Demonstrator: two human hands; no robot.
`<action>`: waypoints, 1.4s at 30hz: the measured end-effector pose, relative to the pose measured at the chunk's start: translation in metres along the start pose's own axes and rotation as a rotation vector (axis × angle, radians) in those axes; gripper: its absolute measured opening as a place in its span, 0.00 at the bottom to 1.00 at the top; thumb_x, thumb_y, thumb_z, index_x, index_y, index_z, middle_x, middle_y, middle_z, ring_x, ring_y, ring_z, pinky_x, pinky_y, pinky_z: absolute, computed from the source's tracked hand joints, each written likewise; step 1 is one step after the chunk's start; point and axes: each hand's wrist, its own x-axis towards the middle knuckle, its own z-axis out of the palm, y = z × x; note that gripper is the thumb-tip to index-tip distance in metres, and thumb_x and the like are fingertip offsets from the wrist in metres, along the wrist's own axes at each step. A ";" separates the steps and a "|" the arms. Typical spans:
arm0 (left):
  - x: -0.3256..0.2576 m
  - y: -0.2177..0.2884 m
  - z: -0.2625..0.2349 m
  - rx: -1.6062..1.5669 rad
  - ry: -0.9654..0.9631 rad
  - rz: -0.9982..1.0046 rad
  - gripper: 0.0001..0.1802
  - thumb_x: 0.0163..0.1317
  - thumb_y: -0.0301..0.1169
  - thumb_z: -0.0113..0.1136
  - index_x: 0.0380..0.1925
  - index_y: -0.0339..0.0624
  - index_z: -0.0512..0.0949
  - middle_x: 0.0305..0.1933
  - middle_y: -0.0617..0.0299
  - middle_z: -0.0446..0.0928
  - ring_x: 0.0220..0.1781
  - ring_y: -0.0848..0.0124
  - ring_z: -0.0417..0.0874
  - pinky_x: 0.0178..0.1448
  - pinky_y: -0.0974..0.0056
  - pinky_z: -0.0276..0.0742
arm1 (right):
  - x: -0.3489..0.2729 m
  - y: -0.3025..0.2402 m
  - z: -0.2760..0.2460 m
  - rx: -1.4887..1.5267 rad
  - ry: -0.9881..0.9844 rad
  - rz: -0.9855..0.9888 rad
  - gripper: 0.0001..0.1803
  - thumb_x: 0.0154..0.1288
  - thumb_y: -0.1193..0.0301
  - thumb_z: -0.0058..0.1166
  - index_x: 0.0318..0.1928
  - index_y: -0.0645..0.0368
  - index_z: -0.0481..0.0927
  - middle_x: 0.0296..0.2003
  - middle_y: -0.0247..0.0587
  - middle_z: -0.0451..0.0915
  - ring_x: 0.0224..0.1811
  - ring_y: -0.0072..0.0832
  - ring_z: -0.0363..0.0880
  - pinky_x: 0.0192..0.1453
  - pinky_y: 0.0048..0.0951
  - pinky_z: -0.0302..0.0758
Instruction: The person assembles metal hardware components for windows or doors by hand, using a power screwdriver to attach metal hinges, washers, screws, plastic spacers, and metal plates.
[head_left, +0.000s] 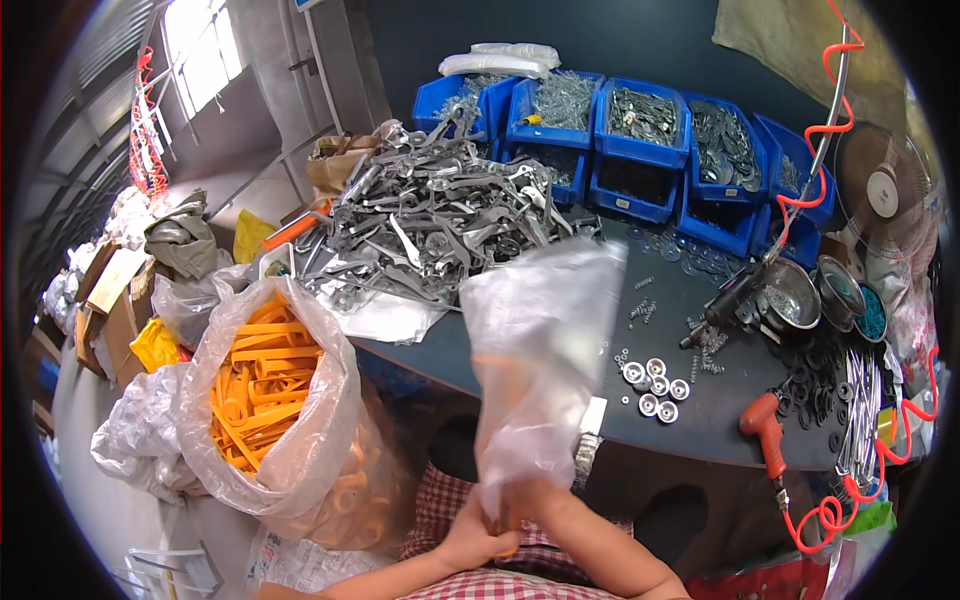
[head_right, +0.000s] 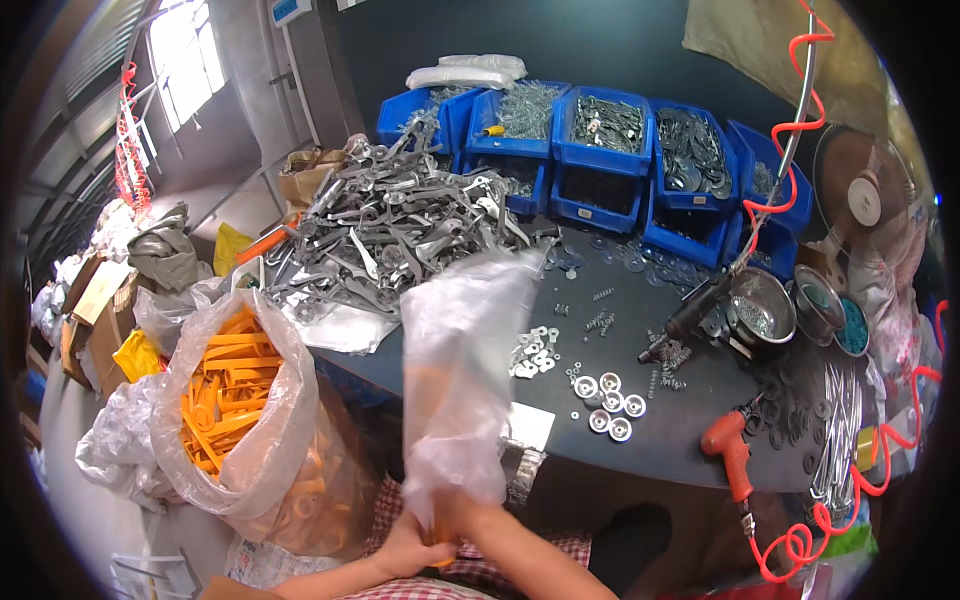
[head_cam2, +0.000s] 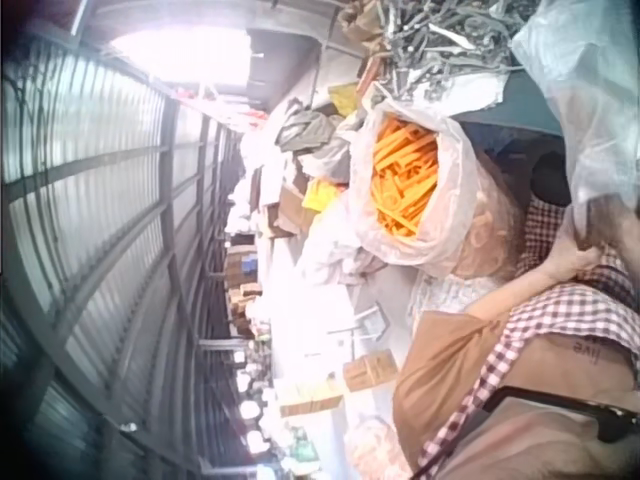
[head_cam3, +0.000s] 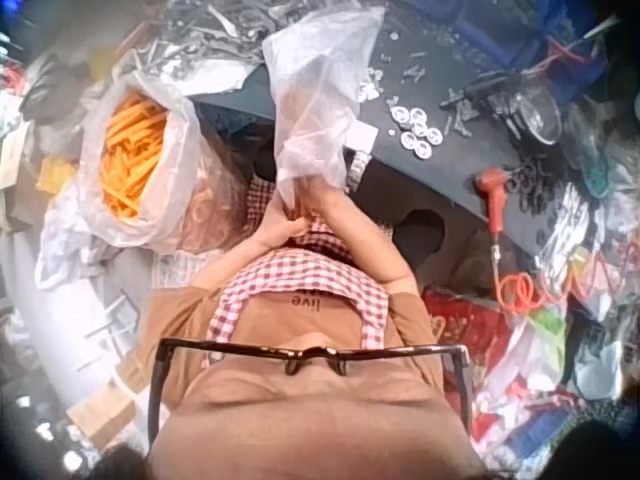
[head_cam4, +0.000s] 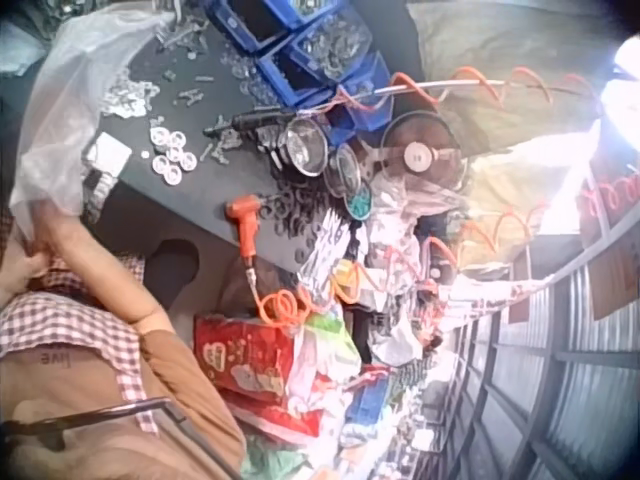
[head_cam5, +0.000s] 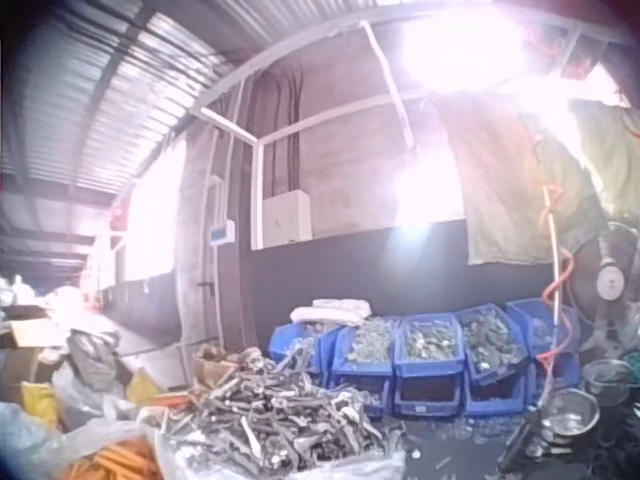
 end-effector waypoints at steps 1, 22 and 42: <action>0.007 0.007 -0.015 0.204 0.003 0.177 0.42 0.44 0.38 0.66 0.56 0.34 0.56 0.56 0.54 0.63 0.56 0.64 0.66 0.56 0.64 0.65 | -0.008 -0.011 0.011 -0.073 0.060 -0.307 0.15 0.56 0.67 0.45 0.42 0.60 0.74 0.43 0.46 0.73 0.46 0.36 0.71 0.49 0.37 0.69; -0.297 -0.052 -0.366 0.194 1.702 0.305 0.28 0.56 0.32 0.50 0.57 0.45 0.56 0.56 0.51 0.64 0.55 0.56 0.67 0.56 0.53 0.65 | 0.113 0.048 -0.034 0.015 0.206 0.021 0.24 0.55 0.60 0.52 0.53 0.51 0.69 0.56 0.57 0.61 0.58 0.50 0.59 0.61 0.39 0.58; -0.037 0.107 -0.163 0.905 0.920 0.918 0.09 0.58 0.28 0.44 0.39 0.40 0.68 0.47 0.50 0.67 0.50 0.58 0.67 0.54 0.58 0.64 | 0.169 0.044 -0.068 -0.239 0.634 -0.186 0.09 0.49 0.74 0.56 0.34 0.58 0.80 0.37 0.42 0.77 0.32 0.33 0.78 0.33 0.29 0.74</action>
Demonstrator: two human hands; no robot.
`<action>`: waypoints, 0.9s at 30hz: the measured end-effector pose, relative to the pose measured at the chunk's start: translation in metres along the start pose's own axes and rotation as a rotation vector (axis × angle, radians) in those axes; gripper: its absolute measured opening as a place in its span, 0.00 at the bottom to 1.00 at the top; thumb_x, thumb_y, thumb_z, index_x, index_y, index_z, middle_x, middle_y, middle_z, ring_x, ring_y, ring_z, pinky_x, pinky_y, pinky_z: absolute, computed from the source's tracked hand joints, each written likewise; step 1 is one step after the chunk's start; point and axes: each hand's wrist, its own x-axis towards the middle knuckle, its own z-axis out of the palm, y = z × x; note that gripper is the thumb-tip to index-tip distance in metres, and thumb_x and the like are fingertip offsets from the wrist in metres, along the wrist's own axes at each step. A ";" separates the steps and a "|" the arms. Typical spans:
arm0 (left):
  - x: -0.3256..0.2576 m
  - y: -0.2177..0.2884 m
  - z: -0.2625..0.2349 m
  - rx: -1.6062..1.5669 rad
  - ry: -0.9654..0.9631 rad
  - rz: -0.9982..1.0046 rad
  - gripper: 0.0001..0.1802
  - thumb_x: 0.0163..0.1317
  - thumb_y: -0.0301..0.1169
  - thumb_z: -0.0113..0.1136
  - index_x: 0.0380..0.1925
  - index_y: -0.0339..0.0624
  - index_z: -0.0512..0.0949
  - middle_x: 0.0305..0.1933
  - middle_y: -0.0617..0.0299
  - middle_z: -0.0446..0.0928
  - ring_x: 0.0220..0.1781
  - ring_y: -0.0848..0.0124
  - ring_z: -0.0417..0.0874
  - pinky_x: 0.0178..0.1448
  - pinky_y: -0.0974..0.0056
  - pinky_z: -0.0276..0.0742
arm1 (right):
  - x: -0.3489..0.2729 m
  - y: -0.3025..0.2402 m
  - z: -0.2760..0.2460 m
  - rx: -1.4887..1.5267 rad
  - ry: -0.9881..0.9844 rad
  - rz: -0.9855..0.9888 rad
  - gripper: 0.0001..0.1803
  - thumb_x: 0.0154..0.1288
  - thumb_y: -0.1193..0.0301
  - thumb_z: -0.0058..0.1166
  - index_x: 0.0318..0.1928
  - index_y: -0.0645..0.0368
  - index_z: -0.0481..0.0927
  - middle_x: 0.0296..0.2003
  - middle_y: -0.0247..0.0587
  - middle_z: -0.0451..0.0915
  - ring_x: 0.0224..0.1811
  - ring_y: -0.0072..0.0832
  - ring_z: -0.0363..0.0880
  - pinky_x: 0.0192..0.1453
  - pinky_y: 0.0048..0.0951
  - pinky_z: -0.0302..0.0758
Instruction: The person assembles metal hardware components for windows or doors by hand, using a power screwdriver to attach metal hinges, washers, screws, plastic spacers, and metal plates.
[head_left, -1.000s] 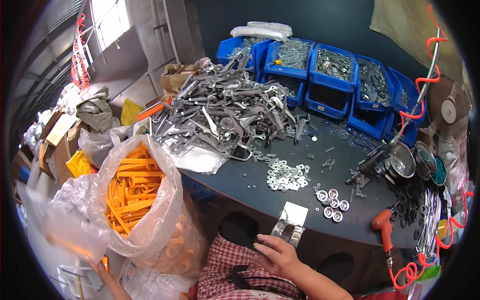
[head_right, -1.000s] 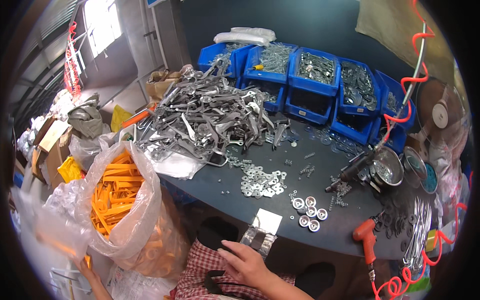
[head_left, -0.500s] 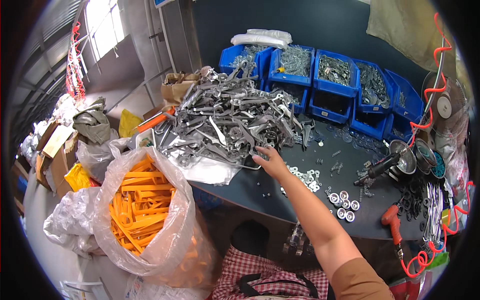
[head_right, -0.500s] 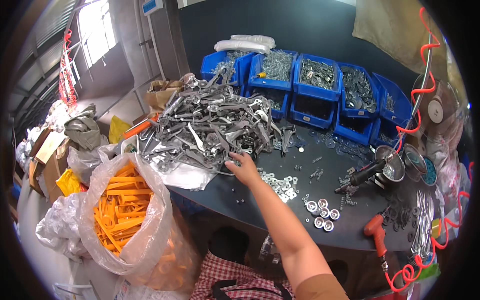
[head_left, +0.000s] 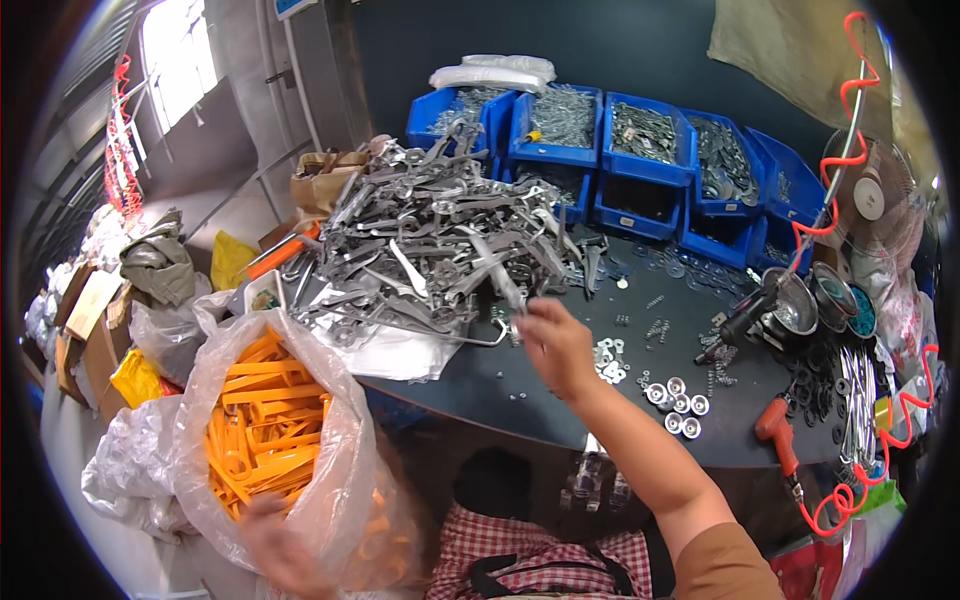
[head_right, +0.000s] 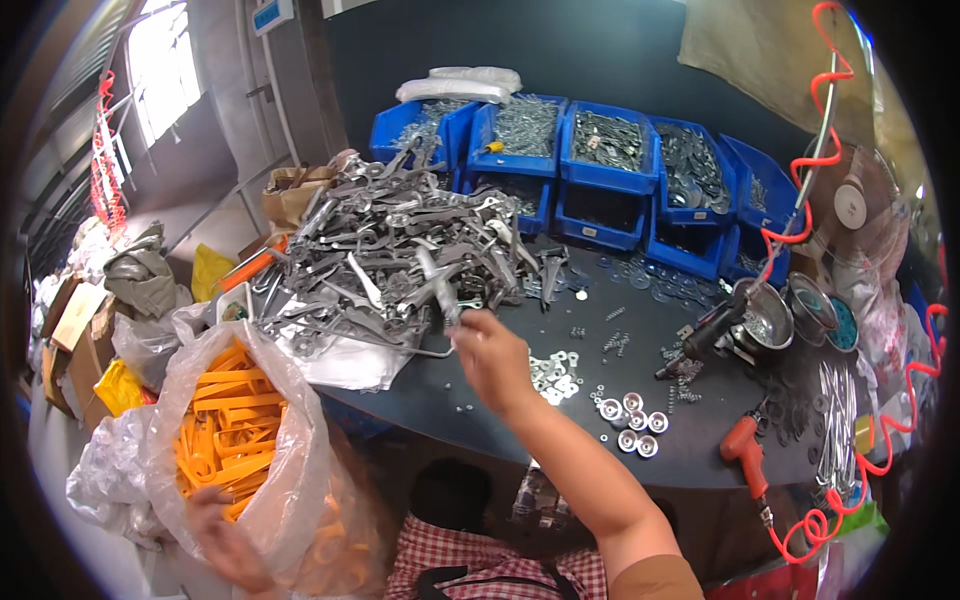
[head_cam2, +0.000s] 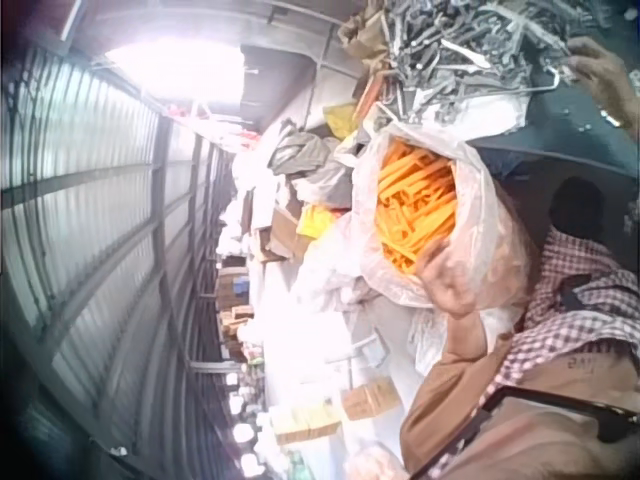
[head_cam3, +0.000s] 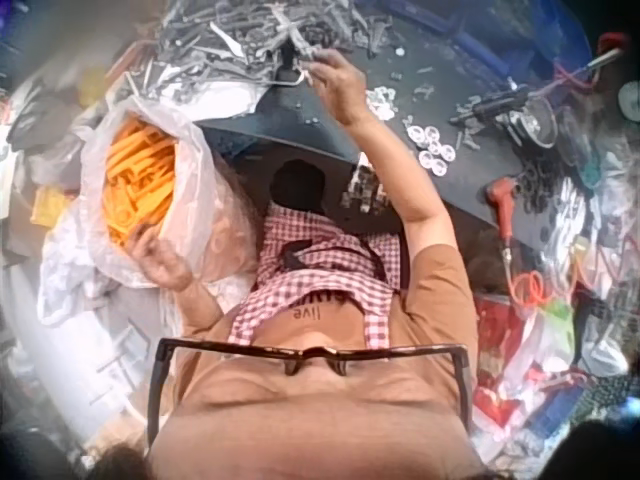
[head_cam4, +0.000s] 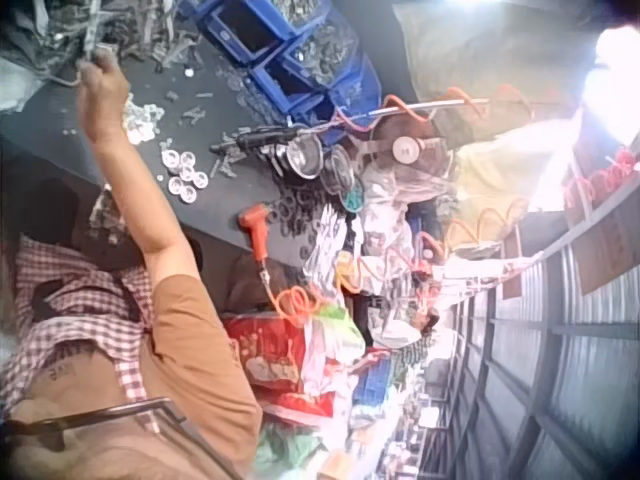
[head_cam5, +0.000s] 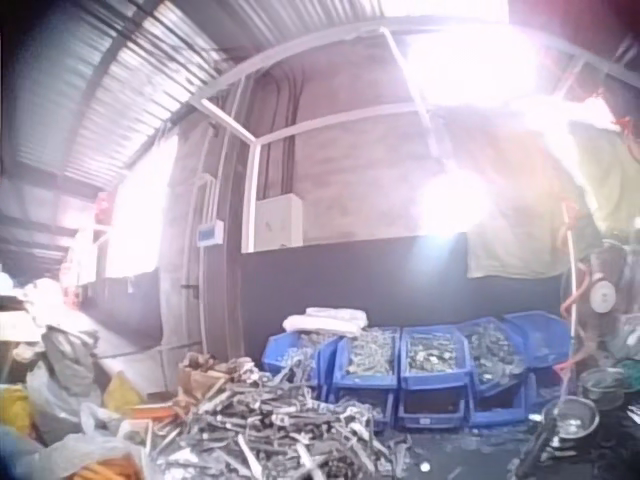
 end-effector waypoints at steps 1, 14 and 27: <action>-0.001 0.018 0.022 -0.175 -0.156 0.069 0.10 0.57 0.28 0.46 0.39 0.41 0.68 0.48 0.50 0.67 0.51 0.56 0.66 0.54 0.55 0.64 | -0.009 -0.012 -0.018 -0.008 -0.022 -0.168 0.09 0.48 0.75 0.56 0.34 0.57 0.80 0.36 0.41 0.77 0.32 0.32 0.78 0.31 0.29 0.75; -0.020 0.021 0.110 -0.515 -1.119 0.027 0.25 0.43 0.25 0.60 0.47 0.38 0.70 0.34 0.56 0.74 0.31 0.65 0.77 0.32 0.66 0.73 | -0.066 -0.024 -0.082 0.907 -0.592 -0.019 0.12 0.50 0.79 0.54 0.38 0.55 0.77 0.42 0.40 0.74 0.43 0.34 0.75 0.43 0.28 0.73; -0.085 -0.003 0.110 -1.340 -0.449 -1.519 0.25 0.52 0.21 0.49 0.53 0.38 0.60 0.53 0.48 0.66 0.34 0.63 0.78 0.31 0.66 0.78 | 0.007 0.119 0.079 -0.289 -0.492 0.142 0.08 0.53 0.70 0.49 0.32 0.54 0.81 0.30 0.39 0.78 0.35 0.38 0.77 0.38 0.33 0.74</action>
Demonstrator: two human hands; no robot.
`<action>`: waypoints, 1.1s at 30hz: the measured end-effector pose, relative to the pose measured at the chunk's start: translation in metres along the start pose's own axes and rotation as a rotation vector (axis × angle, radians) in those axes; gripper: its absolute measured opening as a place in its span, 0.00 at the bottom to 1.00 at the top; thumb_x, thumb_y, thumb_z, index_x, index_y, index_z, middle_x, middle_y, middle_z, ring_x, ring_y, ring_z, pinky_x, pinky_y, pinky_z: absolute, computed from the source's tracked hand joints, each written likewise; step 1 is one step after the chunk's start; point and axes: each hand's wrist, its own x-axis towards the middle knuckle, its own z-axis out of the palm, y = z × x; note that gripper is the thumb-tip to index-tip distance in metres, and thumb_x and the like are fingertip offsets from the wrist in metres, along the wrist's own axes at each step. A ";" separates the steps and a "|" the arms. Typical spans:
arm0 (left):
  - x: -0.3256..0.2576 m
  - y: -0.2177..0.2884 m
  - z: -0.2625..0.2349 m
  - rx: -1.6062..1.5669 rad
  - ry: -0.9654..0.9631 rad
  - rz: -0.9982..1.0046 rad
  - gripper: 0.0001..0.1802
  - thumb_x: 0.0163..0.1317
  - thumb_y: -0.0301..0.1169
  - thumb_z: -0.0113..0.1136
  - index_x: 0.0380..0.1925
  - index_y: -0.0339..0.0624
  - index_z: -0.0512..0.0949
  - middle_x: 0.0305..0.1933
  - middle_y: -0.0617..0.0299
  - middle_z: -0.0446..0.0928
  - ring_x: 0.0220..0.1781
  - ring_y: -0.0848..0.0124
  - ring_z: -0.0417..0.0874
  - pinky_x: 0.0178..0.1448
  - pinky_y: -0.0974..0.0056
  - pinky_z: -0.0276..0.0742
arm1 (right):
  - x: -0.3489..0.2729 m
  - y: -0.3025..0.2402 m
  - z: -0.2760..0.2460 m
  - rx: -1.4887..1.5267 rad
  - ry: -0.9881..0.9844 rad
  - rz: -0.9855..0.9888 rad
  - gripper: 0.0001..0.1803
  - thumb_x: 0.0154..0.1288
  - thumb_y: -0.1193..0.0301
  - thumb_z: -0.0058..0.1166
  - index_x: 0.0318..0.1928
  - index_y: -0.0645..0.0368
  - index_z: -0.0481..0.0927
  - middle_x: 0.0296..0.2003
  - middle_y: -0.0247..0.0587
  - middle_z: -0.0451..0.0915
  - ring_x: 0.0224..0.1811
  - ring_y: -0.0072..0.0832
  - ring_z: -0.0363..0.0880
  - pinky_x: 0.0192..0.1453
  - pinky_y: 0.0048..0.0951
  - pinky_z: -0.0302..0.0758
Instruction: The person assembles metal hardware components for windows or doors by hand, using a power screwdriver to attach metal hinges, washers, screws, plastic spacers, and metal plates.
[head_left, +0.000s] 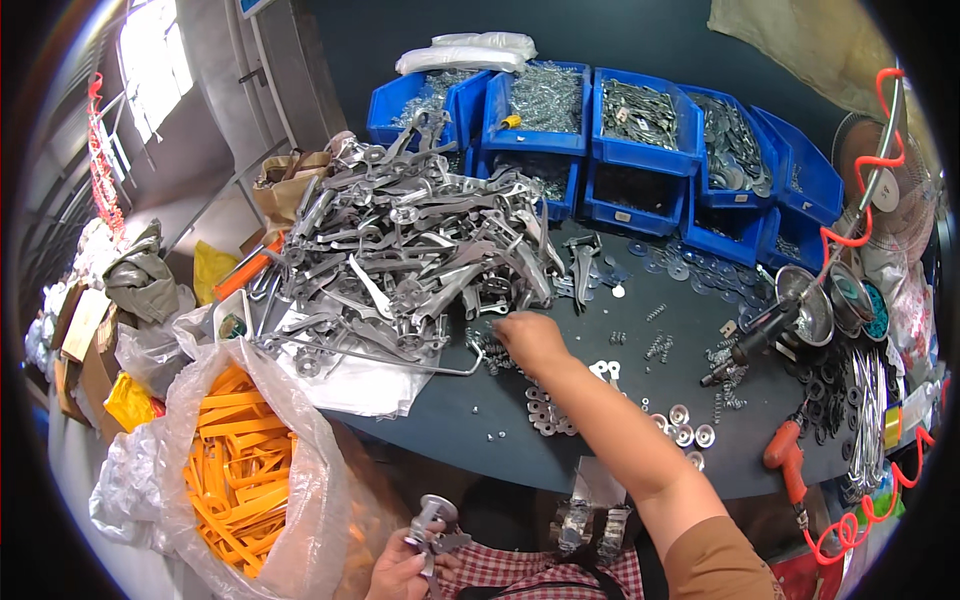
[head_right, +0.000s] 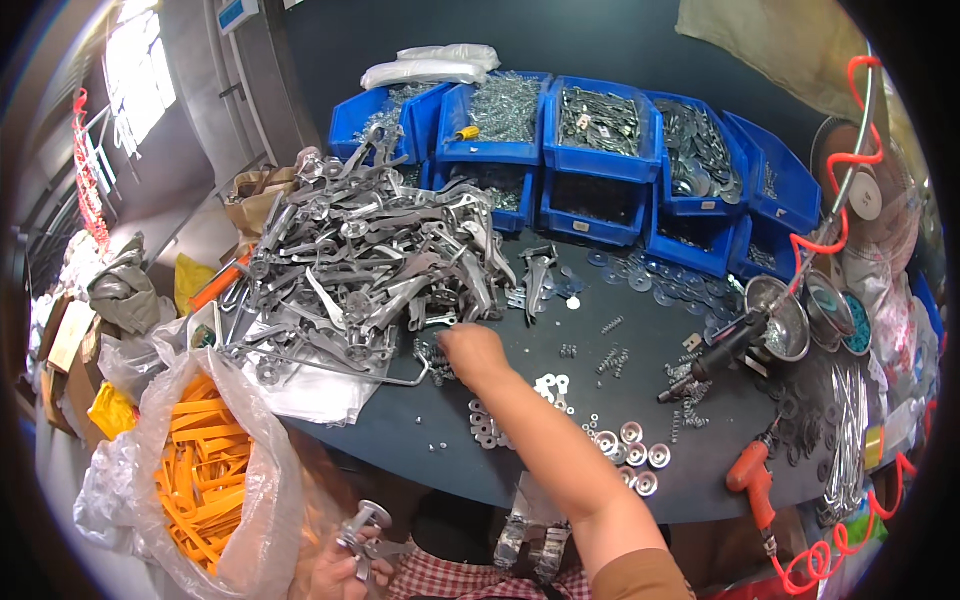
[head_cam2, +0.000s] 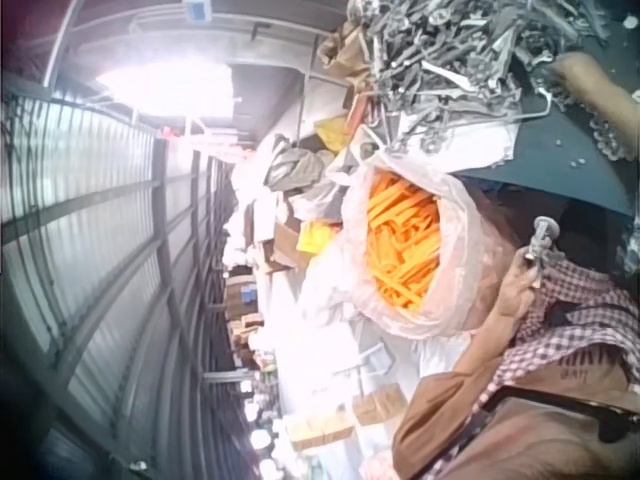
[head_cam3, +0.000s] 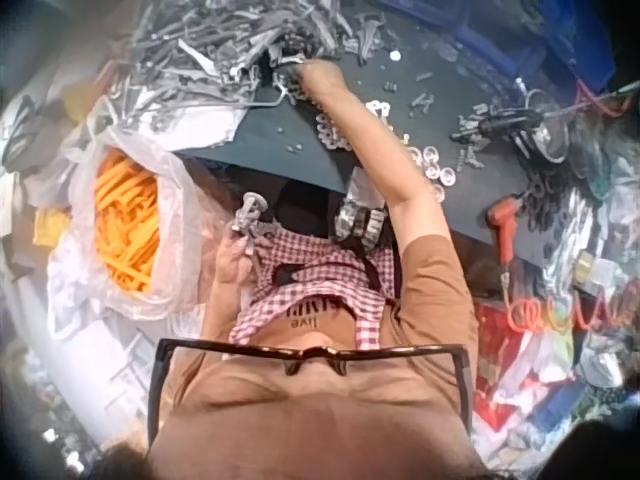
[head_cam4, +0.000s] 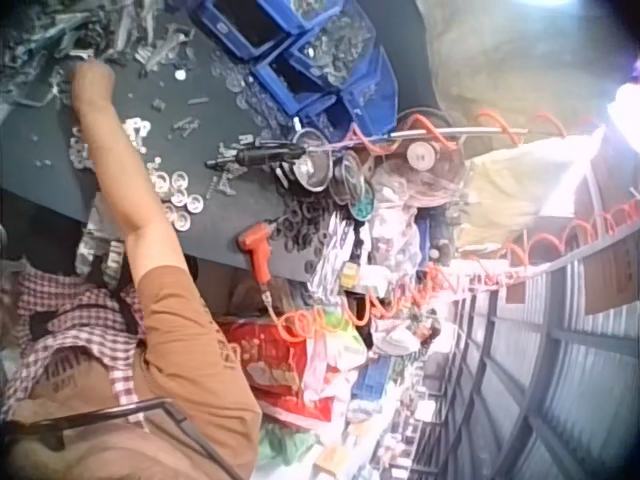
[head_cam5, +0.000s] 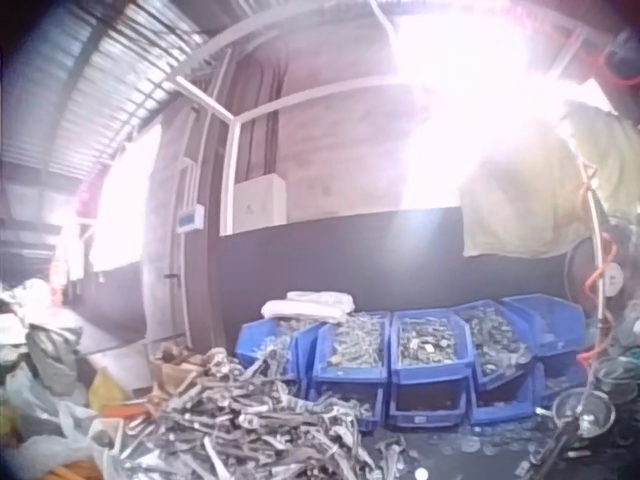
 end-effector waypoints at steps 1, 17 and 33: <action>0.002 -0.003 -0.007 0.002 0.003 0.009 0.25 0.52 0.21 0.49 0.53 0.38 0.60 0.53 0.48 0.66 0.34 0.63 0.78 0.31 0.66 0.78 | 0.009 -0.009 0.003 0.004 0.003 -0.007 0.08 0.53 0.70 0.49 0.32 0.54 0.81 0.30 0.39 0.78 0.35 0.38 0.77 0.38 0.33 0.74; 0.048 0.035 0.100 0.672 -0.151 0.523 0.11 0.56 0.19 0.50 0.40 0.30 0.72 0.48 0.49 0.68 0.38 0.63 0.79 0.37 0.68 0.79 | -0.139 -0.085 -0.103 1.460 -0.491 0.350 0.13 0.61 0.70 0.48 0.45 0.63 0.71 0.30 0.34 0.76 0.28 0.17 0.75 0.27 0.18 0.71; 0.053 -0.005 0.167 1.212 -0.230 1.196 0.13 0.42 0.23 0.64 0.31 0.36 0.77 0.34 0.53 0.75 0.31 0.64 0.80 0.33 0.68 0.77 | -0.197 -0.080 -0.130 1.508 0.093 0.338 0.11 0.47 0.77 0.63 0.31 0.64 0.74 0.25 0.35 0.76 0.26 0.17 0.75 0.29 0.17 0.73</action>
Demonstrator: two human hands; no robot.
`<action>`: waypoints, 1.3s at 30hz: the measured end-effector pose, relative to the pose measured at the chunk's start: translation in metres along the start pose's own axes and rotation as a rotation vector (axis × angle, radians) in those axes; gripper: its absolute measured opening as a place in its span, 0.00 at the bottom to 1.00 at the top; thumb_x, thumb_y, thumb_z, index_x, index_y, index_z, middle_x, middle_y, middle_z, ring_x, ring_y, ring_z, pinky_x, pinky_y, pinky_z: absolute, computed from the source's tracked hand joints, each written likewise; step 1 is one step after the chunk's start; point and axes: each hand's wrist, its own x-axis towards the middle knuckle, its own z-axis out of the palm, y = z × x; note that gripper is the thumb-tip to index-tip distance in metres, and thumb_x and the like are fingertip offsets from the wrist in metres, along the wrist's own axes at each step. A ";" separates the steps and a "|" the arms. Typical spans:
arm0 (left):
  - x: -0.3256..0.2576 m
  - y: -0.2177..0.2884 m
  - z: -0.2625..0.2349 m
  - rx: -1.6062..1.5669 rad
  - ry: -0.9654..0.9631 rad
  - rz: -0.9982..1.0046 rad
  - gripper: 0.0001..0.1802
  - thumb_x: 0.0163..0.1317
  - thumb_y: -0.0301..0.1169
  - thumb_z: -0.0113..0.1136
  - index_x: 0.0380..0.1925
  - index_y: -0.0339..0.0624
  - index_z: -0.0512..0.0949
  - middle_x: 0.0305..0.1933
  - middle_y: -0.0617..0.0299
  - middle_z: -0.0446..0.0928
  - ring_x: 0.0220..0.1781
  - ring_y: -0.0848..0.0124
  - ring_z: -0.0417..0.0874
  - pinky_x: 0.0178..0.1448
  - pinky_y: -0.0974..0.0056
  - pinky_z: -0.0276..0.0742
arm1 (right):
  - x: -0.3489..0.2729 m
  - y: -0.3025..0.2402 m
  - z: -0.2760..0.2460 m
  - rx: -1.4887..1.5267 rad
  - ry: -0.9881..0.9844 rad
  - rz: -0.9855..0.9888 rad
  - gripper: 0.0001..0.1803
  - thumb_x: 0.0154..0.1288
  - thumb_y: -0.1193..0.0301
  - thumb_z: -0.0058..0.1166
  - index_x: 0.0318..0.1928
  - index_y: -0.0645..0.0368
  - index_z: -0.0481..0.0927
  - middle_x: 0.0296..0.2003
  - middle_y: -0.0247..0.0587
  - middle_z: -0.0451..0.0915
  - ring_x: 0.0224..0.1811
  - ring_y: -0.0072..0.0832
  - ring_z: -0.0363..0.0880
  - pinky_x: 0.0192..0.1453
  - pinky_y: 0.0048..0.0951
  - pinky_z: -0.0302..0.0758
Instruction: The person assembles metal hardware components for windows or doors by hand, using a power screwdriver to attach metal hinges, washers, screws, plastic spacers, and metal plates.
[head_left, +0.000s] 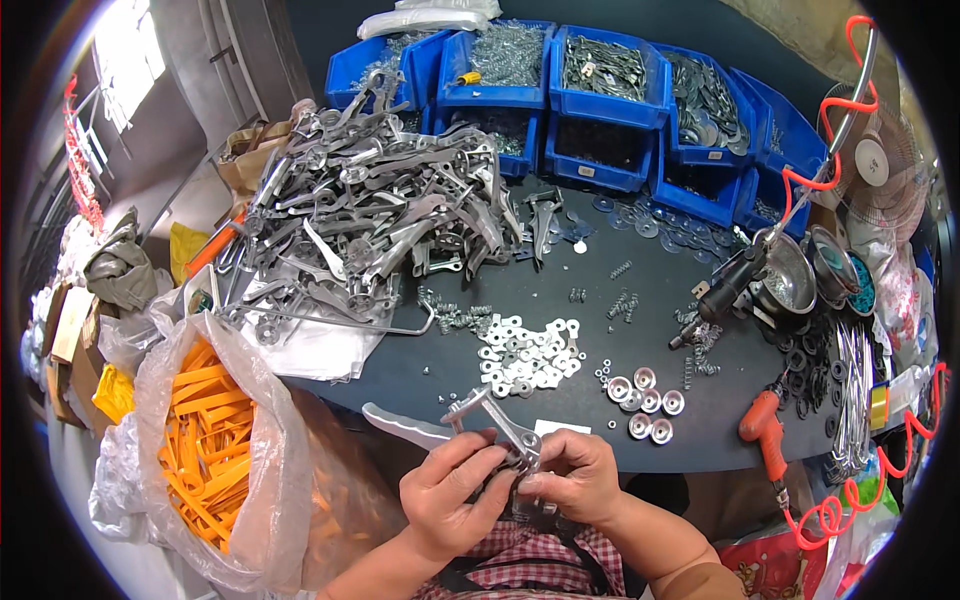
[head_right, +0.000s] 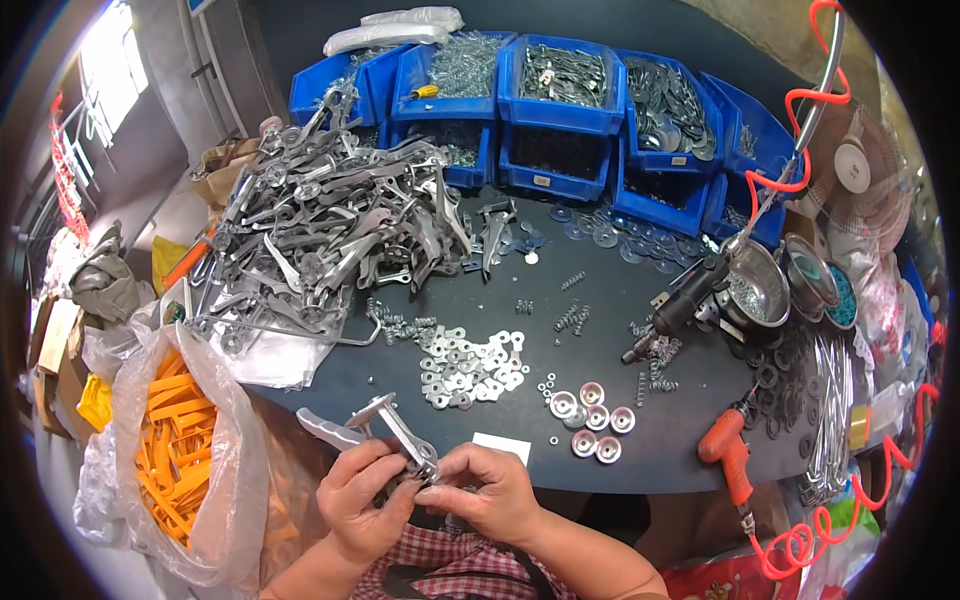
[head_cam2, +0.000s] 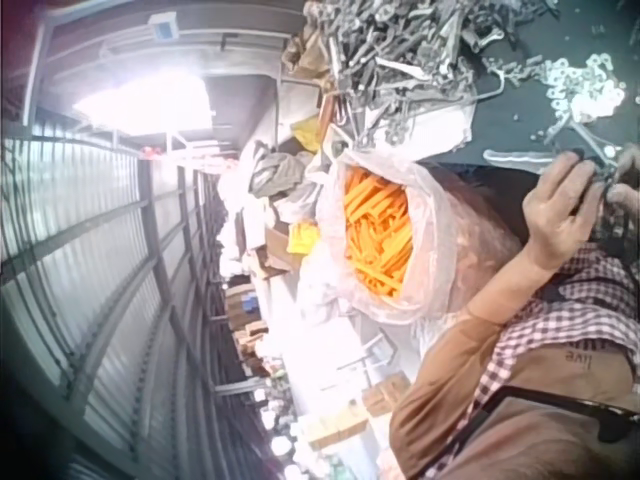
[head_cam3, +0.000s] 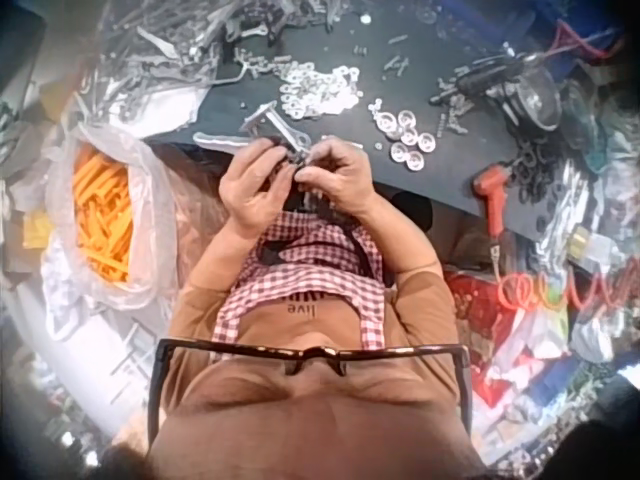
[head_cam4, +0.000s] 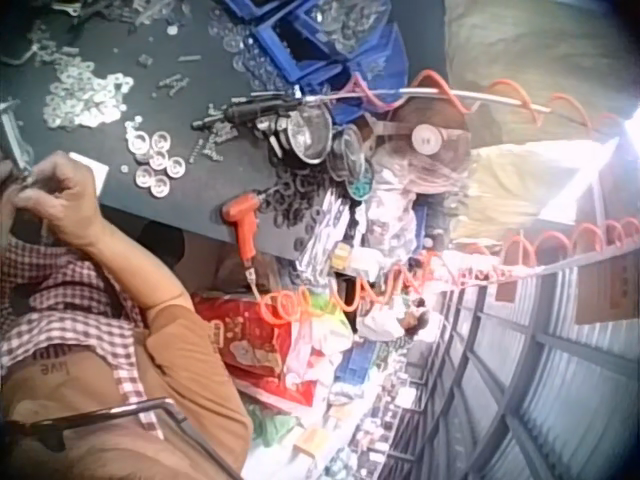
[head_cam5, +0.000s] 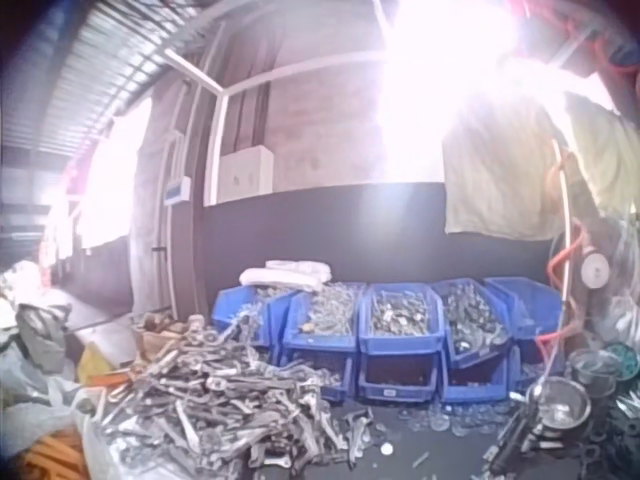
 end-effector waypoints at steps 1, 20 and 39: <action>0.001 -0.001 0.000 0.011 -0.008 0.012 0.13 0.41 0.23 0.64 0.31 0.36 0.77 0.33 0.54 0.75 0.30 0.64 0.80 0.32 0.68 0.77 | 0.003 -0.003 -0.002 -0.030 -0.050 0.021 0.11 0.47 0.76 0.63 0.30 0.64 0.74 0.25 0.35 0.76 0.26 0.17 0.75 0.29 0.17 0.72; -0.041 -0.018 -0.041 -0.442 -0.197 -0.717 0.12 0.45 0.24 0.59 0.33 0.36 0.75 0.36 0.64 0.73 0.35 0.76 0.71 0.40 0.73 0.67 | 0.227 0.028 -0.151 -1.640 0.608 0.218 0.22 0.50 0.54 0.56 0.36 0.61 0.78 0.36 0.44 0.75 0.44 0.37 0.73 0.47 0.35 0.70; -0.048 -0.014 -0.028 -0.900 -0.171 -0.969 0.15 0.47 0.27 0.56 0.35 0.29 0.72 0.22 0.58 0.72 0.16 0.73 0.73 0.19 0.73 0.69 | 0.058 -0.011 -0.095 -1.427 -0.082 -0.015 0.10 0.46 0.70 0.58 0.33 0.57 0.78 0.26 0.44 0.79 0.30 0.40 0.78 0.35 0.34 0.73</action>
